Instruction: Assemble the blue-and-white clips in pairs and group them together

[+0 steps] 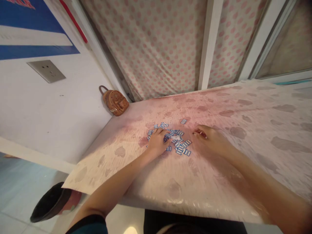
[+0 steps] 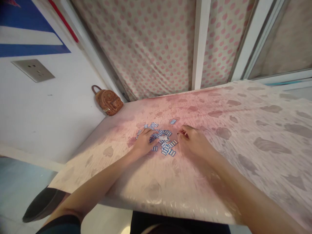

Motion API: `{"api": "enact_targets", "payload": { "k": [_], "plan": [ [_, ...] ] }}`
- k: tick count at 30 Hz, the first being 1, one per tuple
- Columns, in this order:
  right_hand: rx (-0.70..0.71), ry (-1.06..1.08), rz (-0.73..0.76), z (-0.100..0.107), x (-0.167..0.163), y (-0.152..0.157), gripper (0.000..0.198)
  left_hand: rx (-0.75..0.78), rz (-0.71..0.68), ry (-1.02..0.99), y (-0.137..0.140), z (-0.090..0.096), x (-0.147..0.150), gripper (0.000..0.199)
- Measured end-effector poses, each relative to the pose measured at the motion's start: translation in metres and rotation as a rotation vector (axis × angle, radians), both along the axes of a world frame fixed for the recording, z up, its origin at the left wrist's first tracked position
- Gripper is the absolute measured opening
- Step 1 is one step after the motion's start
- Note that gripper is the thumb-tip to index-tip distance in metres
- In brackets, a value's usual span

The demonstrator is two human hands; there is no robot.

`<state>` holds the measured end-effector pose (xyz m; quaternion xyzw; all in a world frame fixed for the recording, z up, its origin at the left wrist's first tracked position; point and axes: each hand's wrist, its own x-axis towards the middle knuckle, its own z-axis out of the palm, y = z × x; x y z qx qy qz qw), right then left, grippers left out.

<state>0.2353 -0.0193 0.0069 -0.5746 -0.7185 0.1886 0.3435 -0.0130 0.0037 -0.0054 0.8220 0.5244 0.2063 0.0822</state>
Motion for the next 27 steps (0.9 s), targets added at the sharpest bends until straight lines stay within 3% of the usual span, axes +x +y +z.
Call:
{"api": "enact_targets", "payload": {
  "k": [7, 12, 16, 20, 23, 27],
  "plan": [
    [0.013, 0.004, 0.021, -0.005, 0.003, 0.004, 0.012, -0.098, -0.038, -0.036, 0.023, 0.001, 0.006, 0.007],
    [-0.005, -0.033, 0.016, -0.002, 0.002, 0.002, 0.014, 0.034, 0.017, -0.063, 0.028, 0.011, 0.015, 0.004],
    [0.012, -0.025, 0.032, -0.004, 0.004, 0.003, 0.014, 0.094, -0.010, 0.012, 0.024, 0.010, 0.017, 0.034],
    [0.046, -0.038, 0.024, -0.001, 0.003, 0.000, 0.015, -0.053, 0.034, 0.116, -0.003, -0.006, 0.003, 0.068],
    [0.036, -0.036, 0.009, 0.001, -0.001, -0.003, 0.015, -0.192, 0.030, 0.175, -0.025, -0.015, -0.004, 0.076],
    [0.044, -0.019, 0.046, -0.003, 0.000, 0.000, 0.015, -0.230, -0.062, 0.224, -0.033, -0.016, 0.012, 0.079]
  ]
}}
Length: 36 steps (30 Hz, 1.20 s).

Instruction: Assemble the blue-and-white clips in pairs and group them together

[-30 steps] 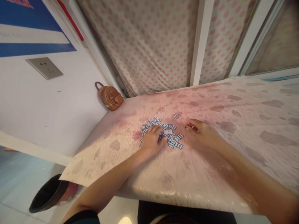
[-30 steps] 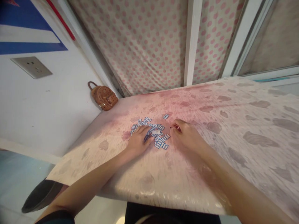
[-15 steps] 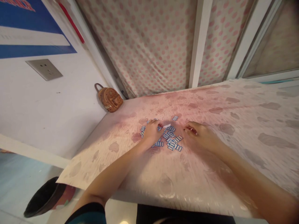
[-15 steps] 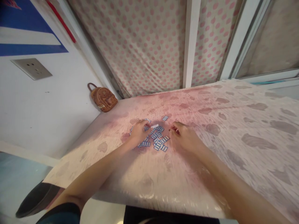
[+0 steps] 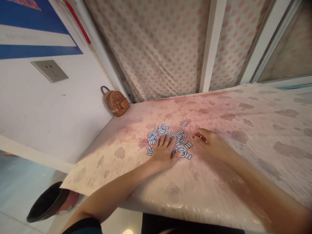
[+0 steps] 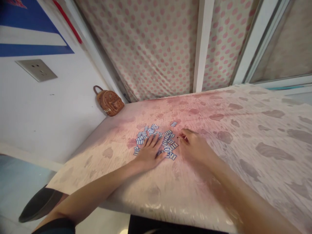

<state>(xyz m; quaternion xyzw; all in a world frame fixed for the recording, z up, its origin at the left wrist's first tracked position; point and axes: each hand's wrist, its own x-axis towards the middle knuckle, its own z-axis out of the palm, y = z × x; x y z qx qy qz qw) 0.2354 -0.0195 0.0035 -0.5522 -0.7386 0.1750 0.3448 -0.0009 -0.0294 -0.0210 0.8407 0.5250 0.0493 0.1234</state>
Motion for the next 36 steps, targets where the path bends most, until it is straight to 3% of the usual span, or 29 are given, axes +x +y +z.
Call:
{"api": "enact_targets", "payload": {
  "k": [5, 9, 12, 15, 18, 27, 31, 33, 36],
  "plan": [
    [0.027, 0.027, 0.021, -0.007, 0.010, 0.011, 0.017, -0.026, -0.156, 0.011, 0.002, 0.008, 0.030, 0.082],
    [0.048, 0.039, -0.030, -0.003, 0.013, 0.010, 0.018, 0.022, -0.174, 0.025, -0.010, 0.012, 0.018, 0.076],
    [0.063, 0.017, -0.058, 0.001, 0.011, 0.007, 0.018, 0.076, -0.086, 0.023, -0.023, 0.011, -0.014, 0.076],
    [0.058, 0.032, -0.046, 0.002, 0.007, 0.003, 0.018, 0.124, 0.125, 0.033, -0.031, 0.007, -0.048, 0.076],
    [0.049, 0.053, -0.046, 0.003, 0.003, 0.001, 0.018, 0.072, 0.258, 0.036, -0.029, 0.003, -0.061, 0.080],
    [0.036, 0.050, -0.092, 0.002, 0.011, 0.008, 0.019, -0.008, -0.082, -0.038, -0.025, 0.005, 0.011, 0.083],
    [0.047, 0.039, -0.102, 0.003, 0.012, 0.009, 0.021, 0.093, -0.064, -0.050, -0.018, 0.007, 0.009, 0.078],
    [0.046, 0.007, -0.093, 0.003, 0.011, 0.008, 0.020, 0.148, -0.024, -0.022, -0.002, 0.007, 0.001, 0.075],
    [0.040, -0.027, -0.087, 0.001, 0.010, 0.008, 0.021, 0.075, -0.052, 0.057, 0.033, 0.004, -0.009, 0.068]
  ]
}}
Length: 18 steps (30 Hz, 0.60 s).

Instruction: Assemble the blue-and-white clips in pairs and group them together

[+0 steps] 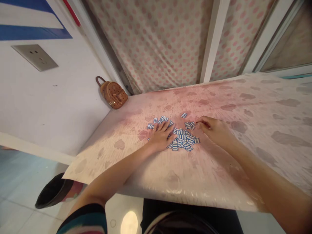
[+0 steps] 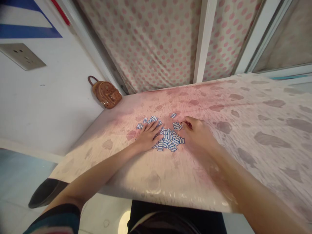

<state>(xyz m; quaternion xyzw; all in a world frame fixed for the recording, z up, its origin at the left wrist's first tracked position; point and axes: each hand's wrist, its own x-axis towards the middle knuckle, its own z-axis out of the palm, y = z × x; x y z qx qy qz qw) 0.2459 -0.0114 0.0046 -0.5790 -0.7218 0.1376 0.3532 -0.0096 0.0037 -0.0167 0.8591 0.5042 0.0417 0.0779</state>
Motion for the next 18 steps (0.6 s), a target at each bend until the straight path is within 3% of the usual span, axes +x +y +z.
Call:
{"api": "enact_targets", "payload": {
  "k": [5, 7, 9, 11, 18],
  "plan": [
    [-0.001, 0.035, 0.008, -0.004, 0.003, 0.005, 0.024, 0.012, 0.013, 0.039, 0.031, 0.003, -0.002, 0.068],
    [0.010, 0.060, 0.002, -0.004, 0.003, 0.005, 0.024, 0.046, 0.058, 0.011, 0.024, 0.005, -0.004, 0.067],
    [0.021, 0.078, -0.002, -0.001, 0.002, 0.003, 0.023, 0.067, 0.200, -0.015, 0.010, 0.005, -0.009, 0.067],
    [0.019, 0.075, -0.003, 0.002, 0.001, 0.000, 0.021, 0.015, 0.289, -0.013, -0.007, 0.004, -0.014, 0.068],
    [0.007, 0.098, 0.015, -0.001, 0.000, -0.001, 0.022, -0.078, -0.015, -0.135, -0.051, 0.008, -0.002, 0.067]
  ]
}}
